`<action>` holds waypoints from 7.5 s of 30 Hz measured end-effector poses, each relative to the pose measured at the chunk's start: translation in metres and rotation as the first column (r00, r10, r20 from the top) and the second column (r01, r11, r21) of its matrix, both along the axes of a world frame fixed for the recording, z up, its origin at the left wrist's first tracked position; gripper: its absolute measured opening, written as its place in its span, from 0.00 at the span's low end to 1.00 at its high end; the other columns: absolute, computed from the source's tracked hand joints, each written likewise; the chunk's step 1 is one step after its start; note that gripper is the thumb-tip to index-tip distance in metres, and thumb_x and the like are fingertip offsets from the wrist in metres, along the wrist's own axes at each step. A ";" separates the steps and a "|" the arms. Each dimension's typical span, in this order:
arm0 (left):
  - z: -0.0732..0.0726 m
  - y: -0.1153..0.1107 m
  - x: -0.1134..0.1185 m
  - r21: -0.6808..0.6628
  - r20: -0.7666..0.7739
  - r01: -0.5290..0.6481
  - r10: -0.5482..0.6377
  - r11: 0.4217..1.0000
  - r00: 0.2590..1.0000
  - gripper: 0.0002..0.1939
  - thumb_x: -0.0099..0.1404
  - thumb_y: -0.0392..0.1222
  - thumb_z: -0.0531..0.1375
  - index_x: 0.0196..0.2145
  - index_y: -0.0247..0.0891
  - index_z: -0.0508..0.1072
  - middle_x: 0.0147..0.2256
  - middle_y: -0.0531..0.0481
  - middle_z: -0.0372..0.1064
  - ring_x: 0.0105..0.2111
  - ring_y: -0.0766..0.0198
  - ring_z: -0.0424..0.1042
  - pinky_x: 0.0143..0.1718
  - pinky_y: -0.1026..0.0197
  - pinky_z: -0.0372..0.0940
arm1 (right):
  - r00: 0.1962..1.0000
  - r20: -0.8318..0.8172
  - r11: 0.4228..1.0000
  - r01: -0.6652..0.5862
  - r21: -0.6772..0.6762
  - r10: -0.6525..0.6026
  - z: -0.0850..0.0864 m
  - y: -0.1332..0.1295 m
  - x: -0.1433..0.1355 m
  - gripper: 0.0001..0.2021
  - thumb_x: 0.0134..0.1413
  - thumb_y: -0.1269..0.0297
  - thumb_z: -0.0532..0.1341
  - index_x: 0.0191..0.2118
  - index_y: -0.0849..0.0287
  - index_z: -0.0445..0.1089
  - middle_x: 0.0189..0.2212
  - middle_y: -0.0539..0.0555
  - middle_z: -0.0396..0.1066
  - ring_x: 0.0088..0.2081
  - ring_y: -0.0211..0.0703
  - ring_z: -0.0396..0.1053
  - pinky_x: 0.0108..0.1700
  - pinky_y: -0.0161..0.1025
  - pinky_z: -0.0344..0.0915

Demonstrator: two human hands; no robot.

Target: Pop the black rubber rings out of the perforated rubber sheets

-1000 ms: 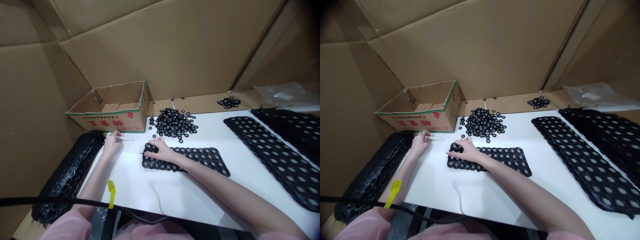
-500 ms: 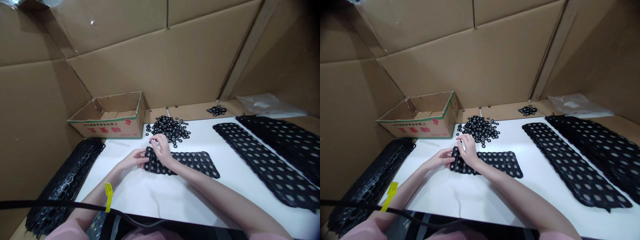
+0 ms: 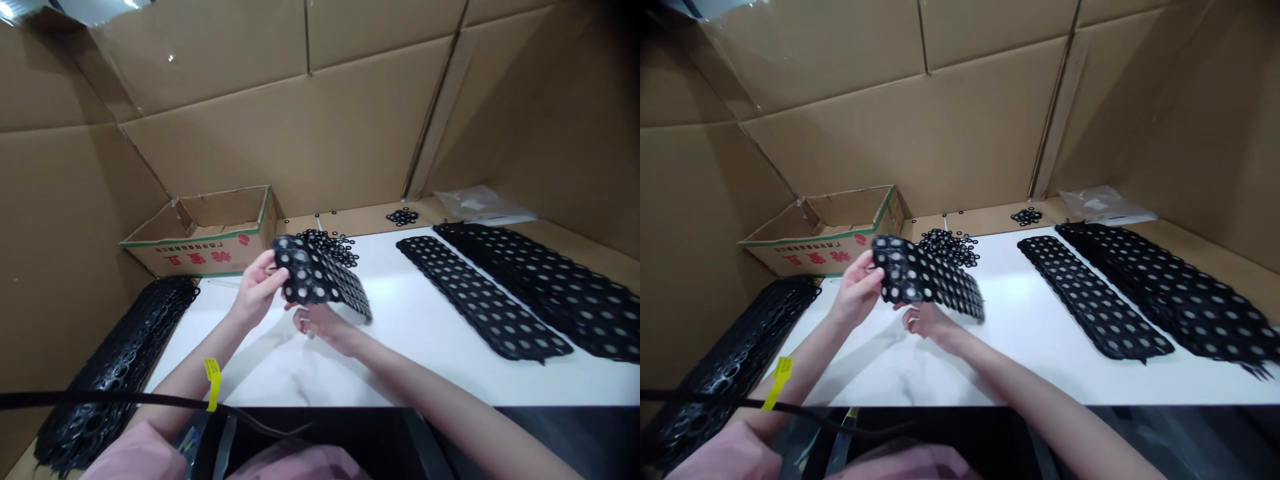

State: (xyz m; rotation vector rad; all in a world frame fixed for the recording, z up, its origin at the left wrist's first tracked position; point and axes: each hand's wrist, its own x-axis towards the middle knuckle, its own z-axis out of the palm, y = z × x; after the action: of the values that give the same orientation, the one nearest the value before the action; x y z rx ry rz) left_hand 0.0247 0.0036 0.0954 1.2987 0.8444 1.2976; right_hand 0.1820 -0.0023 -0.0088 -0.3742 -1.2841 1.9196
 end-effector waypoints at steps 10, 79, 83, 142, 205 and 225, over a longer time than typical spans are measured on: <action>-0.074 -0.092 -0.050 -0.312 -0.133 0.053 -0.099 0.949 0.986 0.20 0.53 0.47 0.69 0.41 0.39 0.68 0.25 0.54 0.67 0.21 0.69 0.67 0.24 0.67 0.64 | 0.824 0.207 0.685 0.557 -0.469 -0.528 0.015 0.045 0.037 0.16 0.53 0.50 0.58 0.40 0.55 0.71 0.40 0.57 0.77 0.44 0.54 0.73 0.44 0.50 0.70; -0.082 0.114 0.045 0.080 -0.558 0.258 -0.171 0.963 0.812 0.06 0.57 0.35 0.61 0.25 0.33 0.77 0.27 0.49 0.73 0.30 0.64 0.70 0.34 0.65 0.62 | 0.518 0.446 0.678 0.463 0.571 -0.730 -0.043 0.068 0.025 0.13 0.57 0.60 0.56 0.25 0.59 0.69 0.29 0.55 0.72 0.32 0.46 0.67 0.37 0.40 0.62; -0.082 0.124 0.050 0.086 -0.452 0.120 -0.068 0.989 0.890 0.05 0.54 0.34 0.62 0.23 0.34 0.76 0.25 0.49 0.74 0.27 0.64 0.70 0.32 0.64 0.63 | 0.496 0.465 0.680 0.529 0.509 -0.733 -0.045 0.072 0.023 0.16 0.54 0.56 0.56 0.20 0.58 0.60 0.20 0.51 0.64 0.25 0.40 0.59 0.29 0.37 0.56; -0.096 0.136 0.045 0.053 -0.499 0.168 -0.120 0.984 0.858 0.09 0.49 0.38 0.69 0.30 0.34 0.79 0.31 0.47 0.77 0.32 0.62 0.74 0.35 0.63 0.65 | 0.539 0.399 0.639 0.749 0.176 -0.742 -0.042 0.081 0.041 0.19 0.46 0.47 0.62 0.28 0.61 0.71 0.30 0.56 0.74 0.32 0.46 0.67 0.32 0.38 0.63; -0.073 0.141 0.019 0.179 -0.668 0.376 -0.169 0.909 0.725 0.09 0.57 0.42 0.65 0.36 0.36 0.80 0.33 0.46 0.73 0.33 0.64 0.70 0.33 0.66 0.64 | 0.497 0.452 0.654 0.687 0.318 -0.741 -0.044 0.083 0.039 0.14 0.48 0.54 0.59 0.26 0.62 0.70 0.28 0.58 0.75 0.31 0.49 0.70 0.36 0.42 0.64; -0.081 0.145 0.030 0.119 -0.650 0.296 -0.151 0.948 0.745 0.05 0.56 0.31 0.61 0.26 0.33 0.77 0.27 0.49 0.74 0.29 0.66 0.70 0.32 0.66 0.60 | 0.459 0.400 0.609 0.582 0.539 -0.793 -0.042 0.080 0.034 0.10 0.54 0.61 0.56 0.27 0.59 0.69 0.29 0.56 0.74 0.31 0.47 0.70 0.36 0.41 0.64</action>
State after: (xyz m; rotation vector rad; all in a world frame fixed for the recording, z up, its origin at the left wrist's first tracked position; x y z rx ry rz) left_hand 0.0543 0.1487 0.0142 2.0109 0.9773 0.7548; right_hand 0.2164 0.0773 -0.0509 -1.2278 -1.4818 0.8277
